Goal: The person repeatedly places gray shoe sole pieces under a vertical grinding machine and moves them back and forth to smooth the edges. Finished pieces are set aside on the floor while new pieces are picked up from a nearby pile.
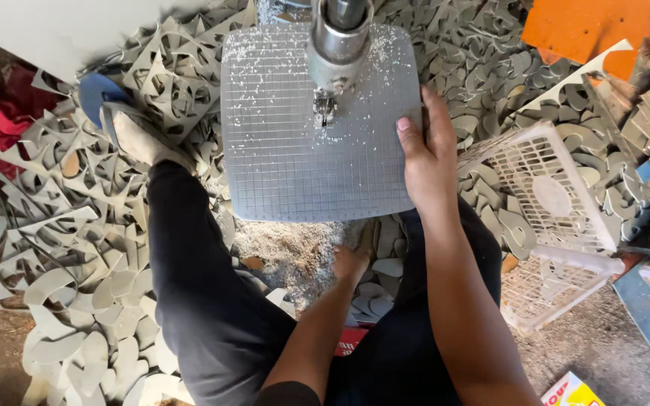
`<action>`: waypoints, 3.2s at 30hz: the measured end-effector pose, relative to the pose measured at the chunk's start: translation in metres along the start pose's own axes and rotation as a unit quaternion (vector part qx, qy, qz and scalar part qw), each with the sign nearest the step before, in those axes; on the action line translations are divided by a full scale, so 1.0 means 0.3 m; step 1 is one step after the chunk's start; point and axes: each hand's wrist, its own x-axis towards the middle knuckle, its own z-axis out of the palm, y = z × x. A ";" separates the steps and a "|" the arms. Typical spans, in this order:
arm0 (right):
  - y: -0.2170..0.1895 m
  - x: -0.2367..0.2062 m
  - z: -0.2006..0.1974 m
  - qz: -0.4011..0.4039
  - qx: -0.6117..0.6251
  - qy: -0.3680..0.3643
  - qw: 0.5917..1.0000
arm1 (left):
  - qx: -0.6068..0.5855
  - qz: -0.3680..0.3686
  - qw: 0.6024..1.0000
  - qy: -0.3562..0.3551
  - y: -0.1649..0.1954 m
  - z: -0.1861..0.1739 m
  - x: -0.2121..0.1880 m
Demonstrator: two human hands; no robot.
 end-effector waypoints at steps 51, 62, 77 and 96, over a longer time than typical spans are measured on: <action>-0.302 -0.262 0.037 -0.325 -0.229 0.038 0.917 | -0.246 0.556 0.794 0.025 0.093 -0.743 -0.216; -0.244 -0.172 0.019 -0.273 -0.376 -0.152 0.873 | -0.076 0.450 0.871 0.183 0.124 -0.828 -0.235; -0.210 -0.122 -0.037 -0.240 -0.354 -0.069 0.901 | -0.003 0.579 0.769 0.272 0.115 -0.841 -0.181; -0.188 -0.063 -0.010 -0.239 -0.372 -0.045 0.896 | -0.021 0.554 0.776 0.301 0.163 -0.803 -0.145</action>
